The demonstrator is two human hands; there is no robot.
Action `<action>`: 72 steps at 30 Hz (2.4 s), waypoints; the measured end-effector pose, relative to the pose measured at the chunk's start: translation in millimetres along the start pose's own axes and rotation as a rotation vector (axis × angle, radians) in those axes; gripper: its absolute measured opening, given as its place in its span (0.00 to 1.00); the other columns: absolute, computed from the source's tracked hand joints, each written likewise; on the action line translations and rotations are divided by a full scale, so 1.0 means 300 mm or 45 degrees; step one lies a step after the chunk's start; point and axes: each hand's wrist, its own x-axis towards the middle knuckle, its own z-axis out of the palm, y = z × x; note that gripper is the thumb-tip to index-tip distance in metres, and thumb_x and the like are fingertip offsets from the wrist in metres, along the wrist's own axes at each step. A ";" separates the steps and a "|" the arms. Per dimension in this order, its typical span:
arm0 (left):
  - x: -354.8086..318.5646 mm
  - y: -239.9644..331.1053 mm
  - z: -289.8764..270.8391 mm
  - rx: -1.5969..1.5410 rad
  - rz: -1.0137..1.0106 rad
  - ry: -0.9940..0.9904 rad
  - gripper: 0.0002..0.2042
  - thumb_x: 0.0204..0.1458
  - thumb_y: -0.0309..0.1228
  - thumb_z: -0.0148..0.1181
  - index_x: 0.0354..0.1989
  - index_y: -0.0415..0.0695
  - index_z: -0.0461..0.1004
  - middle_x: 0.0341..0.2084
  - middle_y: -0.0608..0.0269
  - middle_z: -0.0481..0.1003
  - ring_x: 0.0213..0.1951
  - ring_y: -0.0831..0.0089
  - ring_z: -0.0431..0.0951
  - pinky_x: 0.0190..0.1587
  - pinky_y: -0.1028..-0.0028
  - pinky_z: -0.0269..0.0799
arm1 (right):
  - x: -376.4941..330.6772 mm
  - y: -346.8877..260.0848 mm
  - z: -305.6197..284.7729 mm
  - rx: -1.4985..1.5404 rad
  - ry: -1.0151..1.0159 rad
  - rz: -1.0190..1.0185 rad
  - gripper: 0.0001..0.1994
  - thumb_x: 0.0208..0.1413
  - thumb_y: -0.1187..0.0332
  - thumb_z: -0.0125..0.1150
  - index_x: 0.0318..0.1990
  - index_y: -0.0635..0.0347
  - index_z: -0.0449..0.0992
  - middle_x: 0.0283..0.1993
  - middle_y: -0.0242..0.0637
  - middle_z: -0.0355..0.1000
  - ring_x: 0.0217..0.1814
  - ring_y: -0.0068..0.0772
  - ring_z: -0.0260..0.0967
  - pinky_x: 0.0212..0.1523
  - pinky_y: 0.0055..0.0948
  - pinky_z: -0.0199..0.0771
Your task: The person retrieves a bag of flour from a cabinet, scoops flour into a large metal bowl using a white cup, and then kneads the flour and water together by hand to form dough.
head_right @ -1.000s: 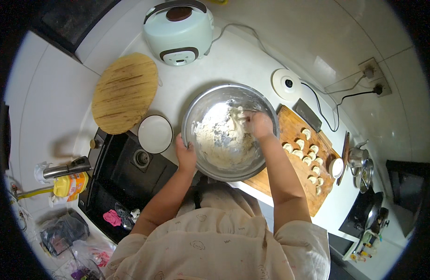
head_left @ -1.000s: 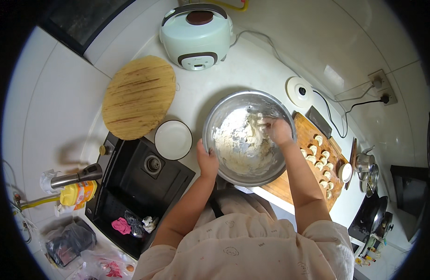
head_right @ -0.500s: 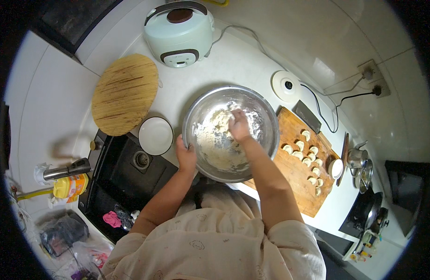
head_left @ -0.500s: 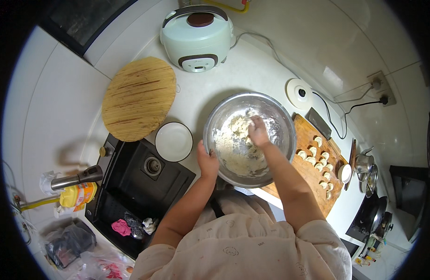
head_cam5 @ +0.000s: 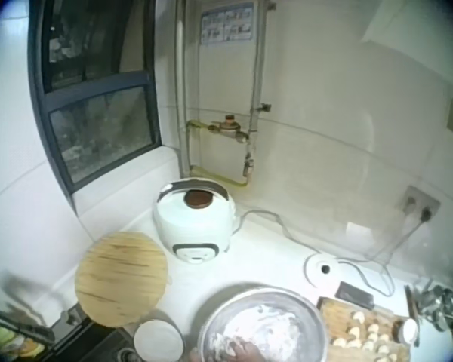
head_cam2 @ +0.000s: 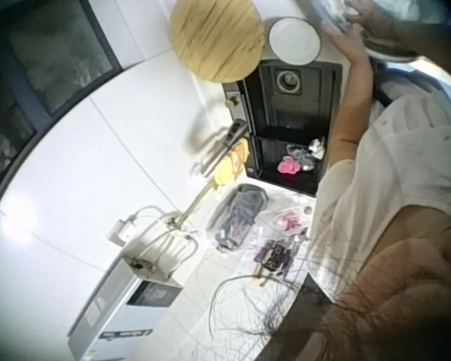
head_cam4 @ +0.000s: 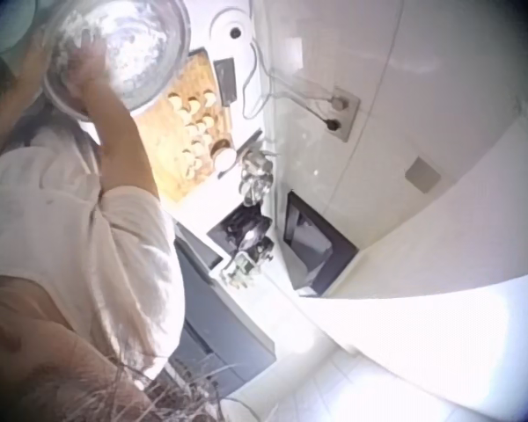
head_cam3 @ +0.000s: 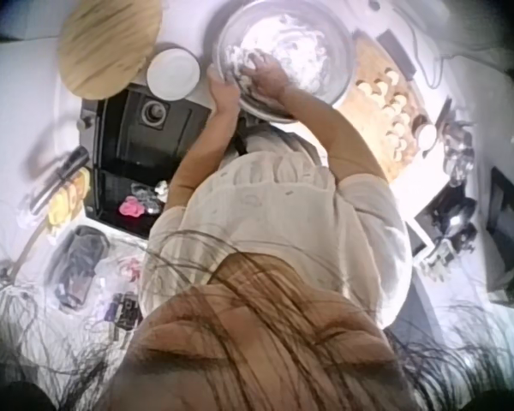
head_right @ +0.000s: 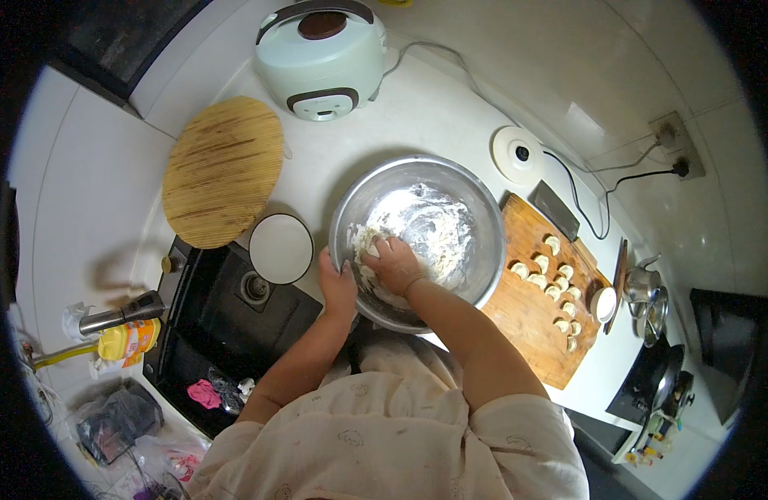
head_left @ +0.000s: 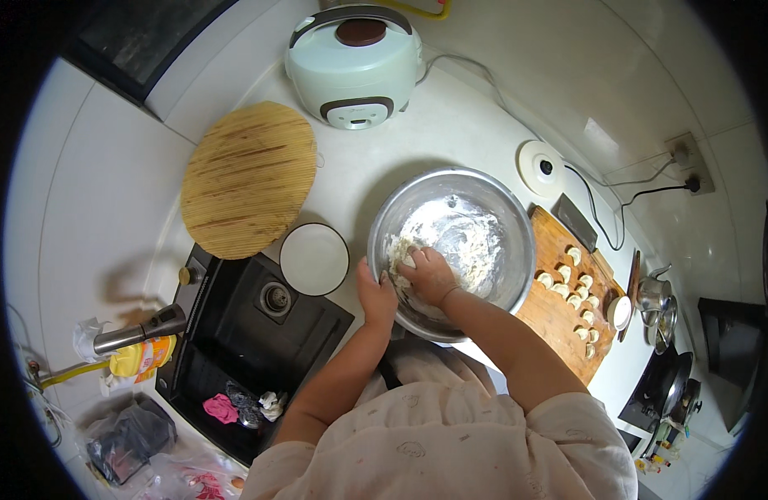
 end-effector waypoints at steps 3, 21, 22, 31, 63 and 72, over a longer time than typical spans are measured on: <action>0.000 -0.005 -0.008 0.014 0.017 -0.025 0.19 0.44 0.14 0.45 0.48 0.34 0.60 0.39 0.49 0.67 0.43 0.59 0.69 0.48 0.70 0.61 | 0.039 0.011 0.011 -0.010 -0.183 0.113 0.18 0.38 0.68 0.58 0.42 0.46 0.70 0.45 0.41 0.63 0.46 0.44 0.63 0.41 0.36 0.68; 0.008 -0.042 0.004 0.061 0.132 0.008 0.20 0.45 0.12 0.45 0.49 0.37 0.59 0.40 0.56 0.69 0.43 0.69 0.70 0.48 0.74 0.61 | -0.009 0.364 -0.334 0.672 -0.199 0.864 0.20 0.47 0.74 0.52 0.51 0.60 0.67 0.58 0.49 0.59 0.53 0.45 0.63 0.51 0.31 0.65; 0.009 -0.040 0.002 0.073 0.132 -0.007 0.20 0.45 0.12 0.45 0.49 0.37 0.59 0.40 0.56 0.69 0.43 0.69 0.70 0.48 0.74 0.61 | -0.015 0.408 -0.282 0.623 -0.113 0.866 0.20 0.46 0.73 0.53 0.50 0.61 0.67 0.57 0.49 0.60 0.52 0.45 0.64 0.50 0.31 0.66; 0.014 -0.049 0.003 0.065 0.101 -0.012 0.20 0.46 0.13 0.46 0.49 0.37 0.59 0.39 0.58 0.68 0.42 0.72 0.69 0.46 0.76 0.61 | 0.134 0.230 -0.142 0.184 -0.464 0.610 0.31 0.41 0.63 0.63 0.54 0.63 0.59 0.58 0.53 0.54 0.59 0.51 0.53 0.60 0.38 0.55; 0.001 -0.008 -0.018 0.163 0.110 -0.011 0.18 0.45 0.16 0.47 0.47 0.34 0.61 0.38 0.47 0.67 0.42 0.55 0.68 0.46 0.67 0.61 | 0.123 0.139 -0.065 -0.064 -0.283 0.518 0.16 0.46 0.64 0.56 0.45 0.50 0.68 0.50 0.43 0.63 0.53 0.47 0.61 0.45 0.41 0.69; 0.089 -0.042 -0.012 0.124 0.176 -0.088 0.19 0.45 0.15 0.49 0.49 0.36 0.62 0.40 0.54 0.69 0.44 0.66 0.70 0.49 0.71 0.61 | -0.007 0.360 -0.246 0.198 -0.425 0.525 0.22 0.51 0.64 0.49 0.56 0.52 0.62 0.61 0.47 0.54 0.63 0.45 0.52 0.62 0.35 0.53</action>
